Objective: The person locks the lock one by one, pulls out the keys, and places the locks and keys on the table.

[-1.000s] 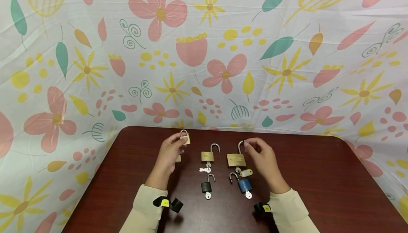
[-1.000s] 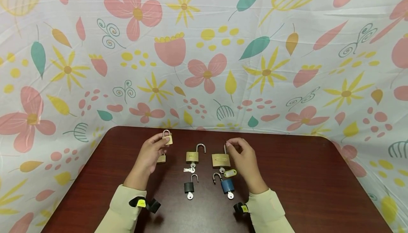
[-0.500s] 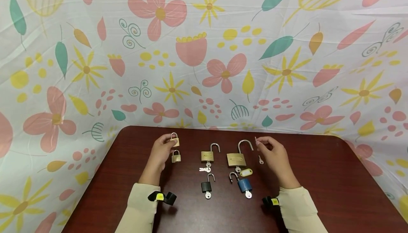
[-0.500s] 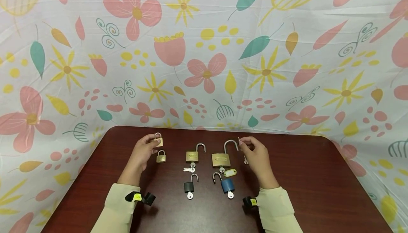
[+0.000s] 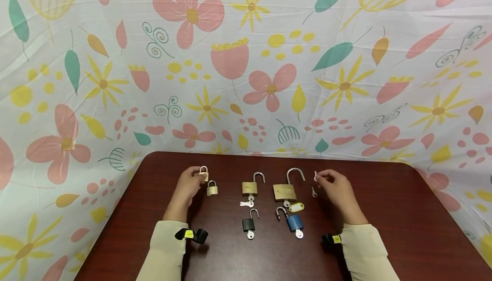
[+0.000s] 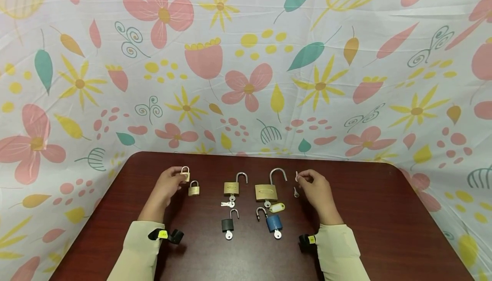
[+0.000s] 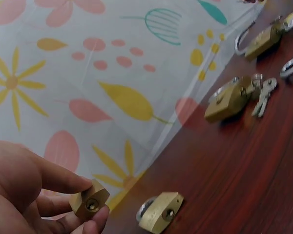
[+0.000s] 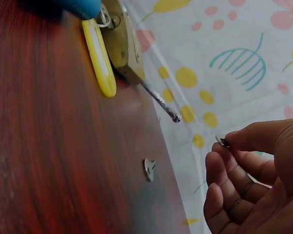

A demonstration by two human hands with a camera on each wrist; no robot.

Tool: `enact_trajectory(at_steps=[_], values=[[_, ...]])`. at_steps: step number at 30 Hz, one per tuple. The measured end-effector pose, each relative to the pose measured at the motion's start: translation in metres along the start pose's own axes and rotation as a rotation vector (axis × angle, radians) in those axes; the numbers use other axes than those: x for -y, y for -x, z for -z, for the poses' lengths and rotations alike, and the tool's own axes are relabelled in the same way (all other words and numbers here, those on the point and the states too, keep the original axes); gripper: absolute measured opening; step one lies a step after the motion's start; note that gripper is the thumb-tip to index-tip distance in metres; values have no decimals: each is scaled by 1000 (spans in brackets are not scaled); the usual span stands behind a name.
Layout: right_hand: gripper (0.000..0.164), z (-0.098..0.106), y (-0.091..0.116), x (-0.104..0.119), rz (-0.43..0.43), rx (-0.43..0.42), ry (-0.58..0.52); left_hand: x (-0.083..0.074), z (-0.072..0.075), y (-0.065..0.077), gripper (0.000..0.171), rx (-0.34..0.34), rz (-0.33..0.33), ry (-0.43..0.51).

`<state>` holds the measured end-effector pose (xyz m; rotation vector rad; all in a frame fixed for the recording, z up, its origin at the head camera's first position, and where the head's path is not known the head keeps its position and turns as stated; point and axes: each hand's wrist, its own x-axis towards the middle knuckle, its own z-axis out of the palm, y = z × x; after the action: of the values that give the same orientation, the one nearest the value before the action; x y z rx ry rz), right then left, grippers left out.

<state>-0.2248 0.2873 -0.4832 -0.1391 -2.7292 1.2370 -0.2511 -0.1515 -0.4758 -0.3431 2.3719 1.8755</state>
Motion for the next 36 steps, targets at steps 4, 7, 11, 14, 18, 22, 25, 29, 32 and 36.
enact_trajectory(at_steps=[4, 7, 11, 14, 18, 22, 25, 29, 32, 36], values=[[26, 0, 0, -3, -51, 49, 12, 7, 3, -2, 36, -19, -17, -77], [26, -1, 0, -7, -80, 78, 20, 11, 3, -4, 35, -46, -36, -156], [28, -1, 0, -13, -111, 114, 4, 16, 4, -6, 37, -82, -33, -263], [28, -1, -1, -17, -130, 130, -6, 18, 5, -6, 38, -80, -20, -321], [26, -2, 0, -21, -158, 139, -13, 20, 6, -6, 39, -57, -10, -352], [27, -1, -1, -24, -170, 151, -6, 21, 7, -7, 35, -58, -11, -378], [27, 0, -1, -24, -174, 160, 12, 21, 7, -6, 32, -60, -18, -412], [27, 0, -1, -24, -181, 167, 45, 21, 8, -6, 25, -66, -29, -452], [27, -1, -2, -25, -178, 168, 82, 20, 8, -5, 21, -64, -23, -470], [27, -1, -2, -26, -176, 170, 133, 20, 9, -5, 20, -55, -11, -483]])
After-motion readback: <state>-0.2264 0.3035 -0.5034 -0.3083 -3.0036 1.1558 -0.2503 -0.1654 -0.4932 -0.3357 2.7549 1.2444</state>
